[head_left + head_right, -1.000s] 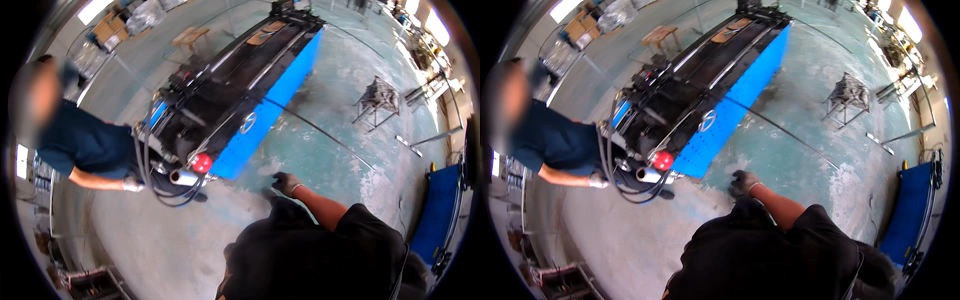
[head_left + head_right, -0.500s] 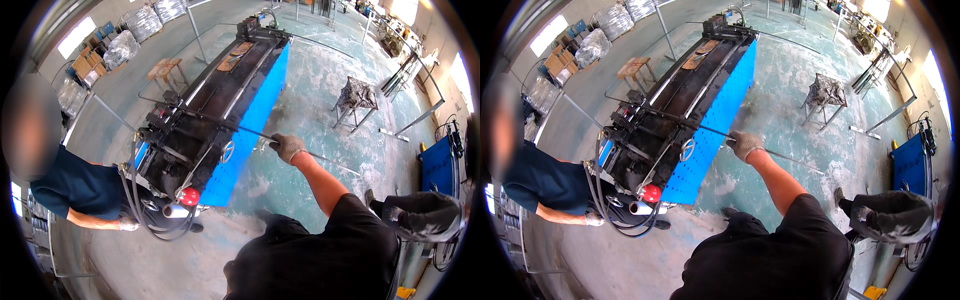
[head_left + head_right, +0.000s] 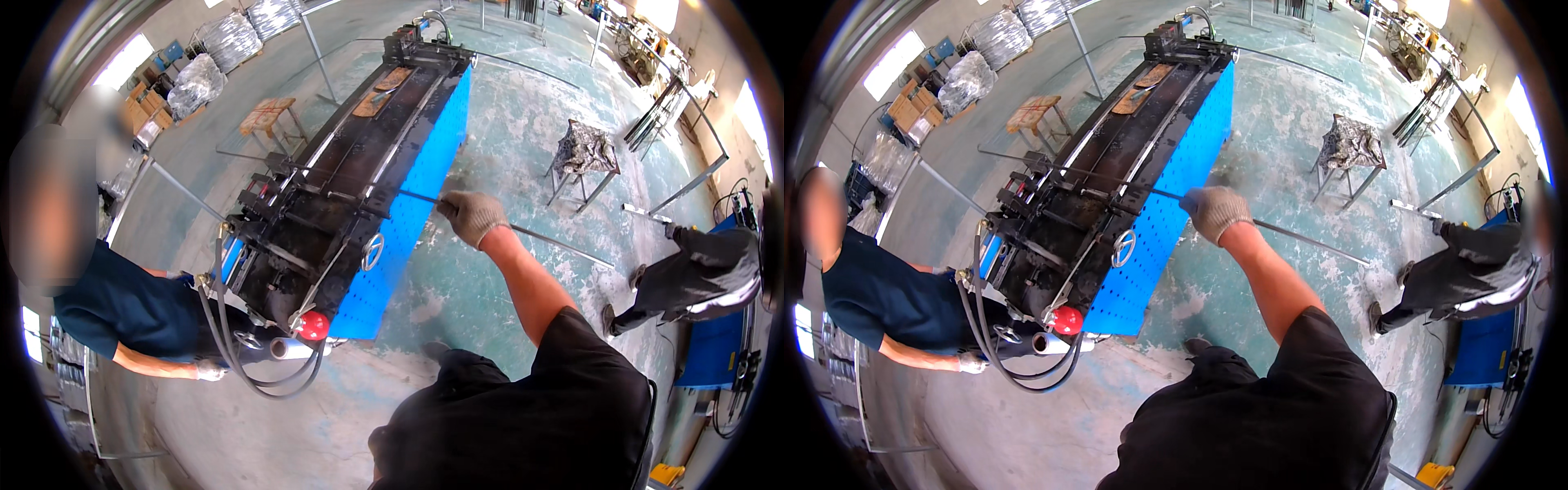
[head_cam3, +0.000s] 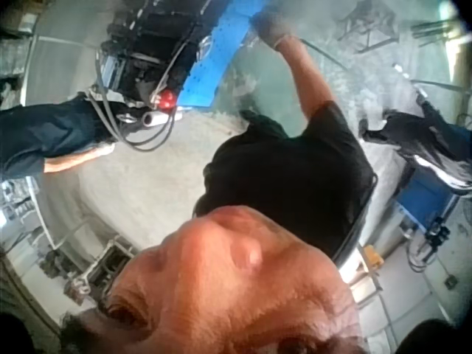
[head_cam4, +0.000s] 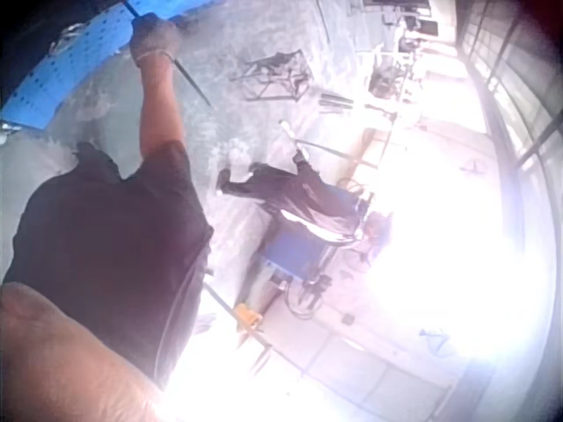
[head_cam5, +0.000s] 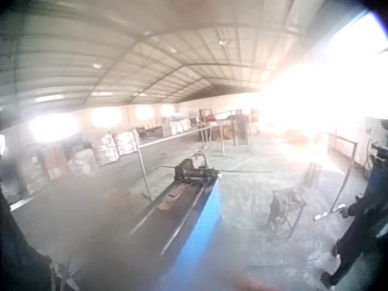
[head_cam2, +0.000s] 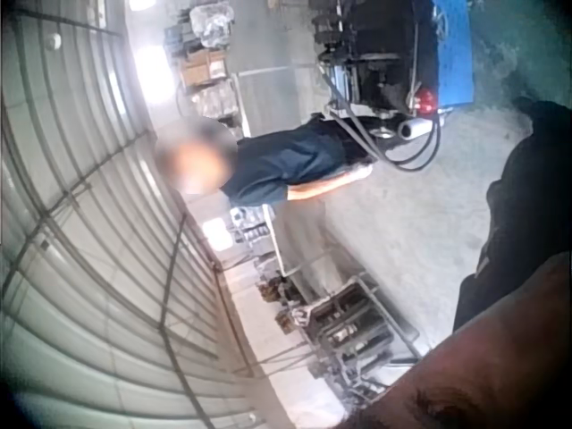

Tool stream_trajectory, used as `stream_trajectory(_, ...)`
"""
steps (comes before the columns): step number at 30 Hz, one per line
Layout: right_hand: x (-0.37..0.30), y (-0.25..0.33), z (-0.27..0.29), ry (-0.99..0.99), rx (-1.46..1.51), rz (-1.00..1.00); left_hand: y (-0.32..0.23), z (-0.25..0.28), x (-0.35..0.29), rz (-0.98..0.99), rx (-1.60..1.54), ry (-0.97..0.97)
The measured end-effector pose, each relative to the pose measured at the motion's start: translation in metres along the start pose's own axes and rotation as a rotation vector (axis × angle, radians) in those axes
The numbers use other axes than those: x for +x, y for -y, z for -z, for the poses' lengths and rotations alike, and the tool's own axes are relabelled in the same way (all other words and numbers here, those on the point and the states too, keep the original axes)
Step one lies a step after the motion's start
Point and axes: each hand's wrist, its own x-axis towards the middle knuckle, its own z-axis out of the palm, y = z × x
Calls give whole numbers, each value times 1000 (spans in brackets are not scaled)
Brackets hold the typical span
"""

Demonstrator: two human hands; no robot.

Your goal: The person operates a hydraulic pipe bender to bend metal rods into curved shapes. They load rods into the machine, activate the bending cycle, remove the finished pieces, and place them on a nearby rack. The person also moves to a second machine to bend additional rods and stacks the output.

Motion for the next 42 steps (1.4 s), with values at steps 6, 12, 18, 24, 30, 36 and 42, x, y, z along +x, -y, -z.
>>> stream_trajectory(6, 2, 24, 27, 74, -44, -23, 2, -1, 0, -1, -19, -10)
stream_trajectory(12, -17, 28, 12, 142, -13, -61, 1, -2, 1, -15, -44, -24)
stream_trajectory(18, -28, 18, -12, 123, 5, 14, 6, -1, -11, -16, -76, -26)
stream_trajectory(24, -36, 28, -14, 152, -2, -3, 12, 1, -19, -4, -117, -29)
stream_trajectory(30, -41, 28, -15, 142, 3, 28, 13, 2, -25, 2, -147, -42)
stream_trajectory(36, -41, 29, -17, 153, 14, 22, 13, 2, -27, 6, -179, -54)
stream_trajectory(42, -41, 31, -19, 172, 26, 7, 12, 2, -30, 2, -216, -68)
